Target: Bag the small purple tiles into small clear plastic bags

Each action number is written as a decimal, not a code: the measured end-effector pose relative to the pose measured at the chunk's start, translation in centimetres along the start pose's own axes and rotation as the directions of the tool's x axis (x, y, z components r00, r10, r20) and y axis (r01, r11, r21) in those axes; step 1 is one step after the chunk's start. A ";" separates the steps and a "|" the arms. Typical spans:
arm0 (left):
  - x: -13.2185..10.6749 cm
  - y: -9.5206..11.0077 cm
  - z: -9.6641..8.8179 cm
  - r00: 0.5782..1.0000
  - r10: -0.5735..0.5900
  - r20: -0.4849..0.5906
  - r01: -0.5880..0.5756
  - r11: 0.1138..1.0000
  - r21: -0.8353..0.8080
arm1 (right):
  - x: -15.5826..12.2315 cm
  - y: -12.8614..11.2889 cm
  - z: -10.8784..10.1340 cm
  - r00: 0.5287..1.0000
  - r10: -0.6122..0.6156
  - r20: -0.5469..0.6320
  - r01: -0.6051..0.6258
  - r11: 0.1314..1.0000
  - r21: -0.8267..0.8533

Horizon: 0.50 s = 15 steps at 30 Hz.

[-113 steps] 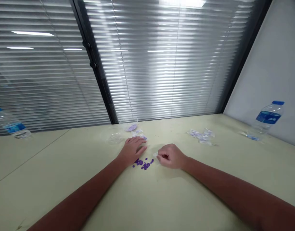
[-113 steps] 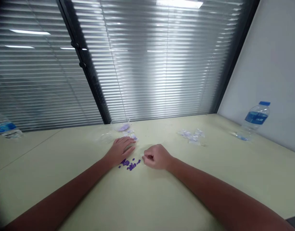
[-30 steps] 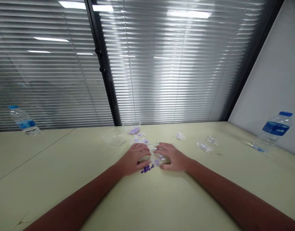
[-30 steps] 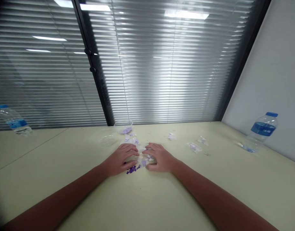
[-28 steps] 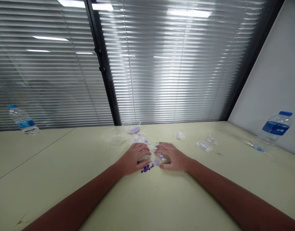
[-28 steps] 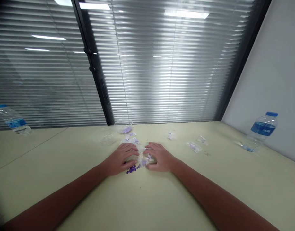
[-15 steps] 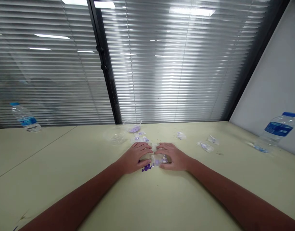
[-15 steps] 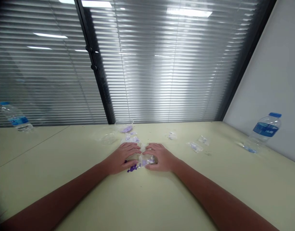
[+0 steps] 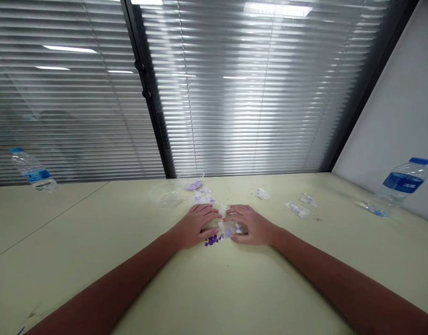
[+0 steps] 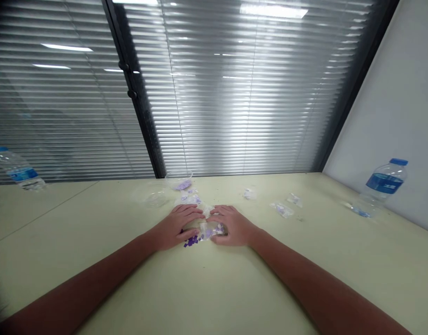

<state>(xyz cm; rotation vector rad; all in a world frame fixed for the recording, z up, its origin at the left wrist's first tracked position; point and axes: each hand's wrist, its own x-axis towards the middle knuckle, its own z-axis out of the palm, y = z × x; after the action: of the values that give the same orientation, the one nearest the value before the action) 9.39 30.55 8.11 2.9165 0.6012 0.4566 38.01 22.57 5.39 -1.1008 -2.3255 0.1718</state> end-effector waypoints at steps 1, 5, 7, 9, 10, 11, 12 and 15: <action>0.0 -0.1 0.1 1.000 -0.002 -0.005 0.002 1.000 0.003 | 0.0 0.0 -0.1 1.000 -0.004 0.000 0.004 1.000 0.002; 0.0 -0.2 0.3 0.999 -0.004 -0.037 0.004 1.000 0.009 | 0.0 -0.2 -0.2 1.000 0.005 0.000 -0.005 1.000 0.000; -0.1 -0.1 0.2 0.999 0.010 -0.045 -0.010 1.000 0.007 | 0.1 -0.2 -0.3 1.000 0.009 -0.002 -0.009 1.000 -0.001; -0.1 0.0 0.1 0.998 0.035 -0.053 -0.035 0.999 -0.003 | 0.1 -0.3 -0.2 1.000 0.008 -0.005 -0.008 1.000 0.000; -0.1 0.1 0.0 0.997 0.051 -0.058 -0.052 0.999 -0.010 | 0.1 -0.3 -0.2 1.000 0.007 -0.007 -0.007 1.000 0.001; 0.0 0.1 -0.1 0.996 0.067 -0.066 -0.068 0.998 -0.017 | 0.1 -0.2 -0.2 1.000 0.008 -0.008 -0.008 1.000 0.002; 0.0 0.2 -0.1 0.994 0.082 -0.074 -0.084 0.996 -0.024 | 0.1 -0.2 -0.2 1.000 0.010 -0.008 -0.010 1.000 0.003; 0.1 0.3 -0.3 0.991 0.106 -0.087 -0.109 0.993 -0.038 | 0.1 -0.1 -0.2 1.000 0.019 -0.001 -0.019 1.000 0.004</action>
<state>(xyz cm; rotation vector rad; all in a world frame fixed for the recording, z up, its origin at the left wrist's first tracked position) 9.46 30.30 8.43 2.9114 0.4398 0.6007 37.99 22.50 5.63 -1.1209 -2.3136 0.1823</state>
